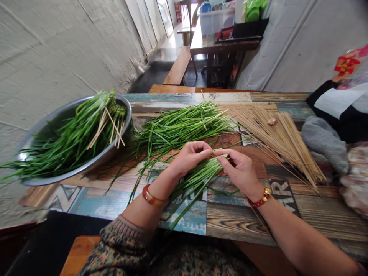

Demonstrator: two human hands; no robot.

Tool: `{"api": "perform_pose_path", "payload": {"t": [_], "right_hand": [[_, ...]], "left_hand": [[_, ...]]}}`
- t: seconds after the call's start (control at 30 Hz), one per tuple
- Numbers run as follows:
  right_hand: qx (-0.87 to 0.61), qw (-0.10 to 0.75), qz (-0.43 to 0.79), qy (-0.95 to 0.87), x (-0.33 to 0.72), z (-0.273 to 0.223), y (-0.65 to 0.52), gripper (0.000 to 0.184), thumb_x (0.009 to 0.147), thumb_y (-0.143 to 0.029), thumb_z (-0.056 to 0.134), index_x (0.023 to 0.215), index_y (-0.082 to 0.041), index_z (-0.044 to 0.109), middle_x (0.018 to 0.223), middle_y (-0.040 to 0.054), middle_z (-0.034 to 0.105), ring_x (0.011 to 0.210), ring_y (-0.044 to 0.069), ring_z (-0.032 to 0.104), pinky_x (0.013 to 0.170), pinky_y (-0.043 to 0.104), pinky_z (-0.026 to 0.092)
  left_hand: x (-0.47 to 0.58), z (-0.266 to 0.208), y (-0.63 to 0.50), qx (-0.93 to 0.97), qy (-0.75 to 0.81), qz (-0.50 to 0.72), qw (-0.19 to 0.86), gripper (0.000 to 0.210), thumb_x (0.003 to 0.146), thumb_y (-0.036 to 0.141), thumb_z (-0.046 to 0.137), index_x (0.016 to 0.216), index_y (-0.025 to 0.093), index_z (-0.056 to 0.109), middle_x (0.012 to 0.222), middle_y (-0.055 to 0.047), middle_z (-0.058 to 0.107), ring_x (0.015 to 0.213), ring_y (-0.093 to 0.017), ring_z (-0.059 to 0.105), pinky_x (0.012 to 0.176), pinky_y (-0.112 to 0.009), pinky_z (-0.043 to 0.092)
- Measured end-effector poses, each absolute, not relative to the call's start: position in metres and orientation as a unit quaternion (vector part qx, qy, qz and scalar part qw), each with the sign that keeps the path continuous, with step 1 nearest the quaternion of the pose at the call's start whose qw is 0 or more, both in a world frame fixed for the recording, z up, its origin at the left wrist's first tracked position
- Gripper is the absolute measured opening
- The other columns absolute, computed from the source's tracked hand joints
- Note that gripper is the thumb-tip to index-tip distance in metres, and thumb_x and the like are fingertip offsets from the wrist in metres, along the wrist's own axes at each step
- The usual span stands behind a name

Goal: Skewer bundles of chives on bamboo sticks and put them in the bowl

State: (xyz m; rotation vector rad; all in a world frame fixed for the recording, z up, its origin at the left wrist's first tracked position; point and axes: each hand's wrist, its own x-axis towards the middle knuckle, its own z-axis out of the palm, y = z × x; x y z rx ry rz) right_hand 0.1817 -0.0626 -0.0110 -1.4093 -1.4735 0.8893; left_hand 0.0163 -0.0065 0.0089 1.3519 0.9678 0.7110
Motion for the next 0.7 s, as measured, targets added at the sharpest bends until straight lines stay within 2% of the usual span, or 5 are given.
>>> {"api": "perform_pose_path", "payload": {"t": [0.53, 0.7], "right_hand": [[-0.568, 0.441, 0.358, -0.595, 0.1819, -0.0099, -0.0631, 0.024, 0.086, -0.033, 0.056, 0.096, -0.018, 0.072, 0.068, 0.0029, 0.067, 0.053, 0.013, 0.059, 0.049, 0.023, 0.046], [-0.567, 0.445, 0.356, -0.595, 0.1817, -0.0105, -0.0632, 0.023, 0.086, -0.032, 0.056, 0.095, -0.017, 0.071, 0.073, 0.0041, 0.069, 0.055, 0.013, 0.059, 0.05, 0.023, 0.046]], "left_hand": [[0.0162, 0.0093, -0.0067, 0.579, 0.408, 0.31, 0.634, 0.026, 0.073, 0.035, 0.068, 0.068, 0.01, 0.062, 0.062, 0.001, 0.054, 0.056, -0.006, 0.043, 0.054, -0.02, 0.033], [0.0161, 0.0094, -0.0067, 0.576, 0.407, 0.309, 0.638, 0.027, 0.072, 0.036, 0.069, 0.066, 0.011, 0.062, 0.06, 0.002, 0.053, 0.055, -0.006, 0.042, 0.053, -0.02, 0.032]]}}
